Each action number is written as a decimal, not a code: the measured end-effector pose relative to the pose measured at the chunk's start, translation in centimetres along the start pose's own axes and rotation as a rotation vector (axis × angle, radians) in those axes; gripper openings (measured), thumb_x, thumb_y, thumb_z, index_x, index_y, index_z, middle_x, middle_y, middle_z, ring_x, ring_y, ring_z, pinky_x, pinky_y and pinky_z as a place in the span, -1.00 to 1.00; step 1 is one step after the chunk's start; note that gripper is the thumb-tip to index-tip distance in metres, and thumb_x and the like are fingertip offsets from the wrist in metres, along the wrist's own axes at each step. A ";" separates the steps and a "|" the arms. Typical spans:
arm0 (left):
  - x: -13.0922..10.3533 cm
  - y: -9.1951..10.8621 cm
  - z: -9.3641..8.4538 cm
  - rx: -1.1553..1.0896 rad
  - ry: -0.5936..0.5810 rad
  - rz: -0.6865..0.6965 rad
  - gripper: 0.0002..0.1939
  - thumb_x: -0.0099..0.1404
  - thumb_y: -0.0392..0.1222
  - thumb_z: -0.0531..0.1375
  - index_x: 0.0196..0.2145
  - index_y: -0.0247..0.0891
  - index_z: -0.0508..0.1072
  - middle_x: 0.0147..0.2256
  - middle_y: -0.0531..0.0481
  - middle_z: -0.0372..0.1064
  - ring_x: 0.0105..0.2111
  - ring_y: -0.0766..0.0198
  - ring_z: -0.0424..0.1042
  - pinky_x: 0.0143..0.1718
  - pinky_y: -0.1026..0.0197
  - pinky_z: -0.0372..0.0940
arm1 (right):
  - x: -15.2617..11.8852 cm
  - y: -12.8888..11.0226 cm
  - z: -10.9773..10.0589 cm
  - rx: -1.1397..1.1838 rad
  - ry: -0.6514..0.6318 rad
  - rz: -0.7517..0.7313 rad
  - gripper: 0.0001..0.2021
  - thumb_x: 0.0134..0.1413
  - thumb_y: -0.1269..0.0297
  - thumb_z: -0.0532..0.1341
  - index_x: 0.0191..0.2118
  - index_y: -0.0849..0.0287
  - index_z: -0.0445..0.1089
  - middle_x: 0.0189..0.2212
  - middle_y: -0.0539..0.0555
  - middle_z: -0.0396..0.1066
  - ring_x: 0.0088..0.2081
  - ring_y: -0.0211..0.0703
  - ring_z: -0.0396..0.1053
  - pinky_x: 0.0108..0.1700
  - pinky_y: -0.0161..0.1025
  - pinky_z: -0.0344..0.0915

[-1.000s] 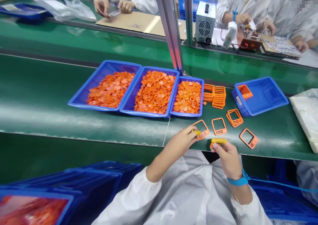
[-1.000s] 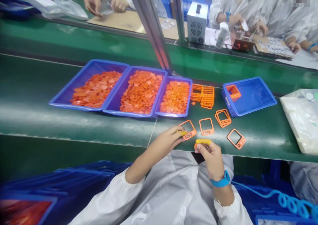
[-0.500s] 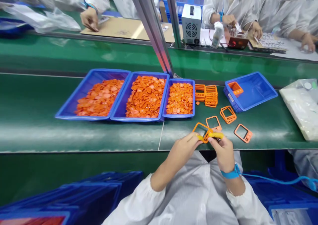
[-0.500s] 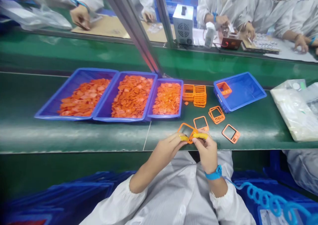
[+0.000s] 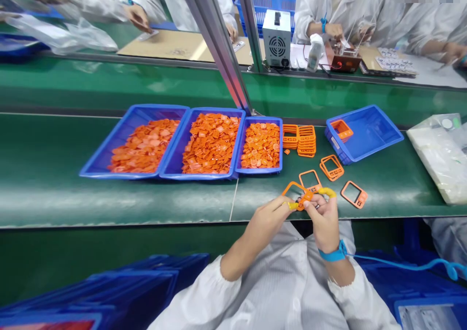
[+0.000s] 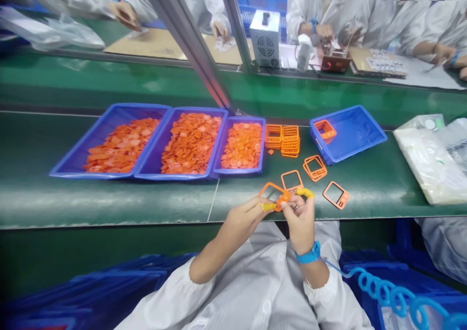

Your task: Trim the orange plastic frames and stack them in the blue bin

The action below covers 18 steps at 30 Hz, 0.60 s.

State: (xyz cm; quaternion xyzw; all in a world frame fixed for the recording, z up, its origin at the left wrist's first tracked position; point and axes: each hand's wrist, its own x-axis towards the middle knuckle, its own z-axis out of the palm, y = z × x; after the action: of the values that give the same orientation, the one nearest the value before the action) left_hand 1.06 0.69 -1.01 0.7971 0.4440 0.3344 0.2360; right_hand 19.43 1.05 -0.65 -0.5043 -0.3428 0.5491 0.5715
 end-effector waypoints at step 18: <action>-0.5 0.1 0.2 0.039 0.053 0.031 -0.75 0.69 -0.26 0.10 0.03 -0.18 0.60 -0.06 -0.08 0.63 -0.07 0.21 0.66 0.01 0.23 0.57 | 0.1 1.2 -0.8 -0.090 -0.101 0.108 -0.66 0.16 0.01 0.58 -0.07 0.08 0.65 -0.14 0.16 0.74 -0.08 0.14 0.70 0.08 0.08 0.63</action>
State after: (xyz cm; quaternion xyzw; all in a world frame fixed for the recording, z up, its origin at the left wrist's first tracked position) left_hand 1.12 0.15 -1.23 0.7990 0.4442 0.3504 0.2035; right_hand 19.87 0.87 -1.99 -0.5188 -0.3680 0.5880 0.4997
